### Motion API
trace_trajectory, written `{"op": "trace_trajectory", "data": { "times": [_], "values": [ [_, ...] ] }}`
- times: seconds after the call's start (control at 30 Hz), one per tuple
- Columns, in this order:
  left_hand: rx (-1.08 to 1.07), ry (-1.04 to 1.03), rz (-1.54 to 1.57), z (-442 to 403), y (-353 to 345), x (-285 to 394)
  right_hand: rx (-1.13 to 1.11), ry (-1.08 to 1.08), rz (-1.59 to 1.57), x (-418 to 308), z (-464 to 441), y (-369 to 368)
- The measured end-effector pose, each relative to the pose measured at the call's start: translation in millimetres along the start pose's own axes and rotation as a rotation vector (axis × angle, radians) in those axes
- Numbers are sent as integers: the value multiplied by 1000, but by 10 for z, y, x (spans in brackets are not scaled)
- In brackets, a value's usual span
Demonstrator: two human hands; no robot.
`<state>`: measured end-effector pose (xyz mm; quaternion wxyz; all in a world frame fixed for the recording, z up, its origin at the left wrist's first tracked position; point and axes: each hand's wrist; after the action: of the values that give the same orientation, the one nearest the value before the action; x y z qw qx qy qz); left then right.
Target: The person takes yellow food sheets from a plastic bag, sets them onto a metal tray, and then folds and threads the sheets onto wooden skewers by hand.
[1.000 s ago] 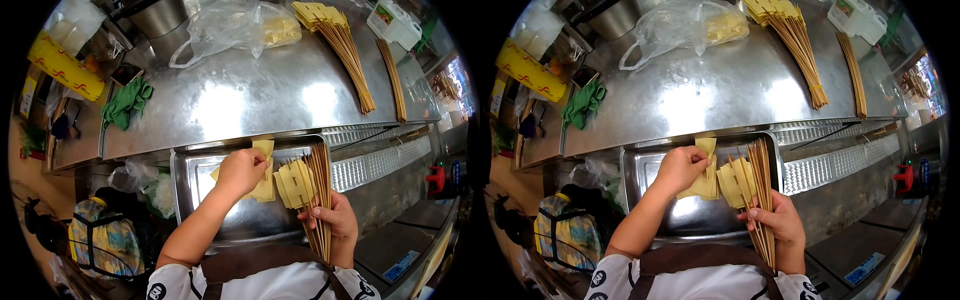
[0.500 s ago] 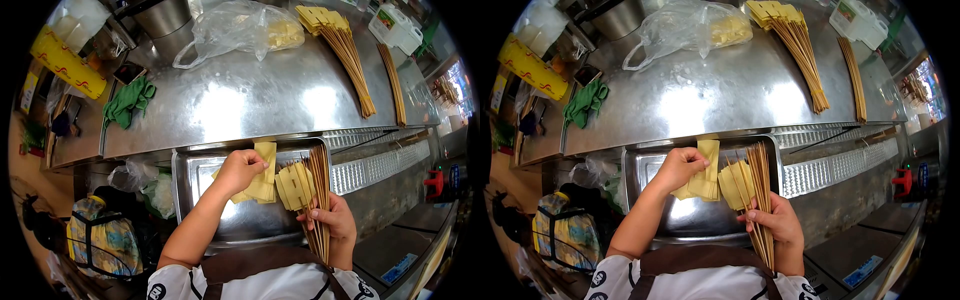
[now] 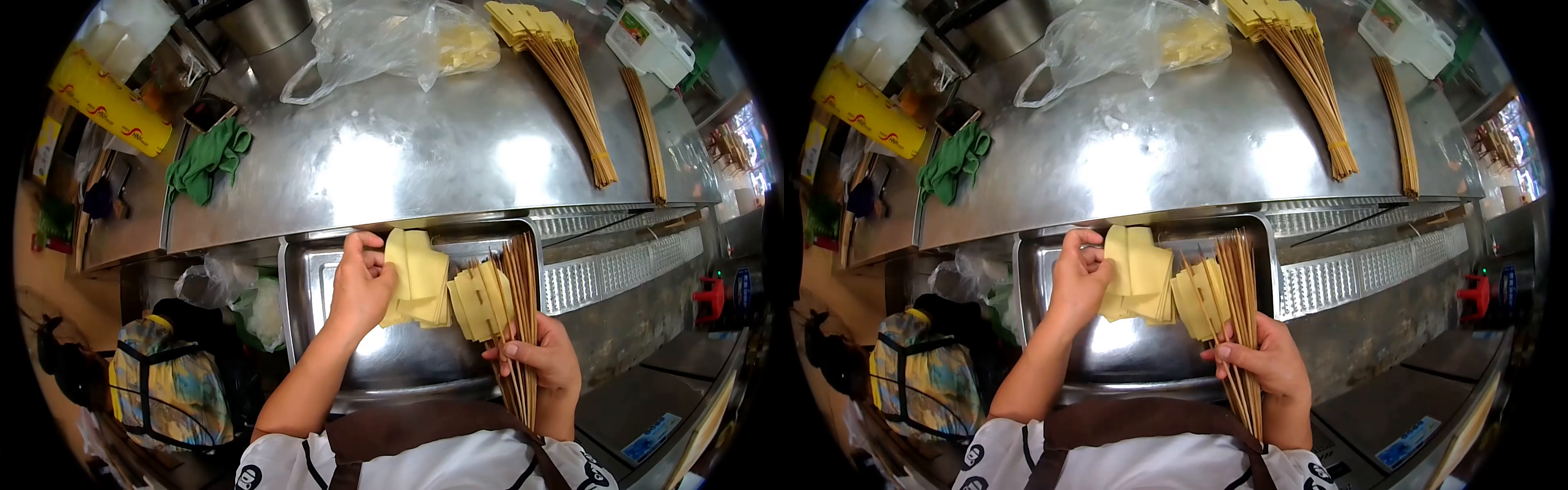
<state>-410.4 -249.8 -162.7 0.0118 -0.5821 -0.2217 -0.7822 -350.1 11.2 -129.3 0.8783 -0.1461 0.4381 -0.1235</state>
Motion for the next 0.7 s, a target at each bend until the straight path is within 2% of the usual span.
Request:
{"op": "trace_trajectory", "data": {
  "times": [0.07, 0.13, 0.2, 0.23, 0.33, 0.4, 0.53, 0.6, 0.63, 0.7],
  "values": [
    [53, 18, 59, -21, 16, -86, 15, -7, 9, -1, 6, 0],
    [67, 23, -42, -38, 55, -137, 28, -11, 18, -12, 9, -12],
    [1, -86, -310, -23, 97, -140, 41, 16, 22, -11, 9, -44],
    [3, -85, -312, -17, 112, -120, 38, 13, 21, -7, 9, -50],
    [-90, -29, -275, -10, 134, -87, 38, 12, 9, -8, 13, -48],
    [-189, 75, 77, -27, 176, -148, 57, 3, 33, -19, 18, -38],
    [-223, 113, 131, 25, 270, -42, 56, 13, 15, -11, 16, -40],
    [-49, -198, -178, 115, 270, 95, 21, -9, -28, 22, 0, -15],
    [-46, -196, -178, 112, 266, 77, 18, -10, -27, 24, 0, -20],
    [-82, -554, -296, 86, 247, 39, 28, -22, -8, 10, 6, -24]
  ]
}}
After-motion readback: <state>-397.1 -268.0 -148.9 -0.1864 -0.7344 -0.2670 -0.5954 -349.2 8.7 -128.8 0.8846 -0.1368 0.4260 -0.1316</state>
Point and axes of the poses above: each hand's wrist, its own z-axis away from the middle knuckle, its own y-axis out of the back of the hand, x = y × z, and after that the axes turned 12 degrees about x, right-handed
